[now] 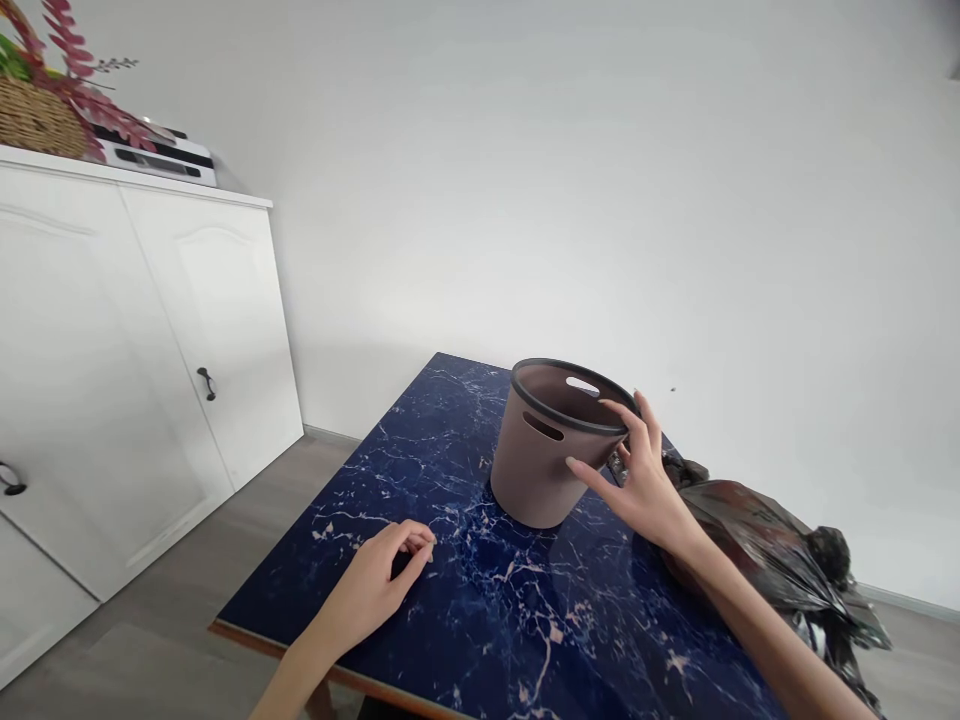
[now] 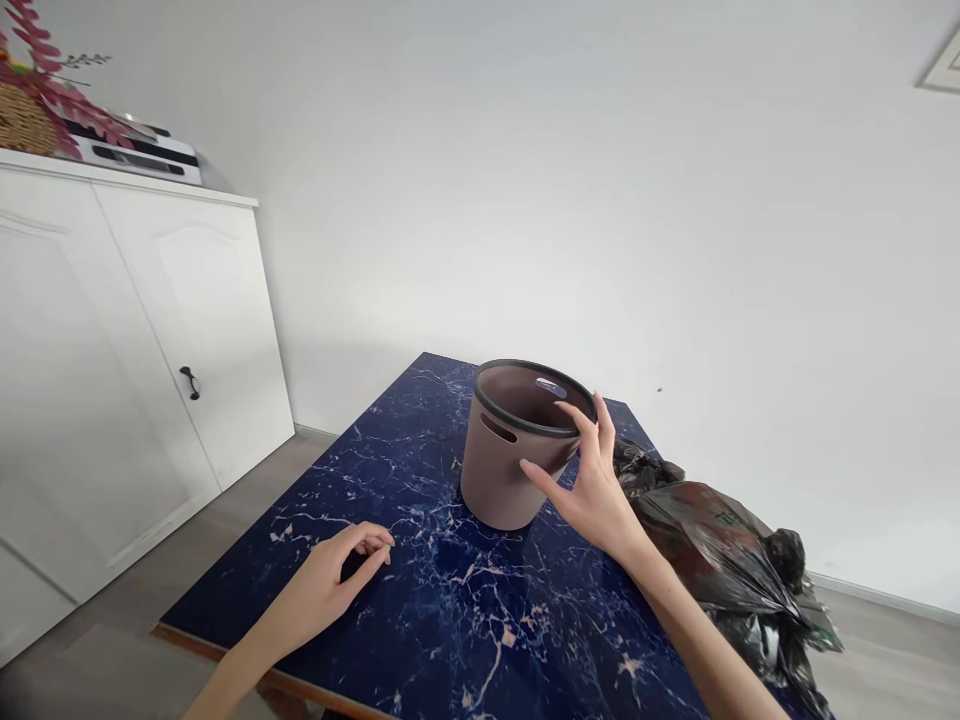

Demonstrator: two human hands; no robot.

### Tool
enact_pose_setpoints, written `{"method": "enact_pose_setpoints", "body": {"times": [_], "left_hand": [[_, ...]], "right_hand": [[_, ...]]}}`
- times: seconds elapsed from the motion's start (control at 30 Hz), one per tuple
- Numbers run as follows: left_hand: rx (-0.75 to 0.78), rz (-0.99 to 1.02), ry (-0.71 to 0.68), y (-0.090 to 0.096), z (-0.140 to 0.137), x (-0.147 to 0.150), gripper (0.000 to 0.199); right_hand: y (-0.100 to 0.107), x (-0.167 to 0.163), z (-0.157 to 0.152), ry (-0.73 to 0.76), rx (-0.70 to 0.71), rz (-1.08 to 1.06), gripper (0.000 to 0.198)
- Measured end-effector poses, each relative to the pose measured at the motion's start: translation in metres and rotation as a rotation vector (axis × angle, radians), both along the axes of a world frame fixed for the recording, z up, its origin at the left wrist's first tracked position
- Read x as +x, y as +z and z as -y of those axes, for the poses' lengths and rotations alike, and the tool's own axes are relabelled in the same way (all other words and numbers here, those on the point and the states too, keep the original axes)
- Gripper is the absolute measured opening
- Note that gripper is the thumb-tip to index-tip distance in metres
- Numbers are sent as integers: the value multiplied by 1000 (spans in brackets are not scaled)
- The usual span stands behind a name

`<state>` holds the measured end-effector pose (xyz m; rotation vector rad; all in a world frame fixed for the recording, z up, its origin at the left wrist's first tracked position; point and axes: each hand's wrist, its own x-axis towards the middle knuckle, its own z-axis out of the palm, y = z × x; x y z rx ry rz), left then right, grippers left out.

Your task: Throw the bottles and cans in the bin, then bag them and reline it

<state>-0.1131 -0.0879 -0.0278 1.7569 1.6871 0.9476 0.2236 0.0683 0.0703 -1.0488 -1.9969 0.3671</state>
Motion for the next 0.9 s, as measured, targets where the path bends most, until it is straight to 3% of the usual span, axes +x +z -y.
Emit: {"method": "enact_pose_setpoints", "body": {"times": [0.1,0.17,0.3,0.47,0.6,0.7,0.9], "left_hand": [[1,6,2,-4,0,-2,38],[2,7,0,-7,0,-3,38],[11,-3,-3,-8,-3,-4,38],[31,-26,2,-7,-5,-4,38],[8,-40,7,-7,-6,-5,37],[10,-50,9,-7,-7,-4,37],[27,-68,8,-5,-9,-4,40]], "right_hand": [[-15,12,-6,78,-72,-167,99],[-36,29,-15,41,-154,-203,101],[-93,50,-44,-231,-270,208,74],[-144,24,-87,-438,-344,346,73],[-156,6,-112,-612,-408,404,67],[-161,6,-111,-629,-389,462,62],[-165,10,-47,-458,-233,595,64]]}}
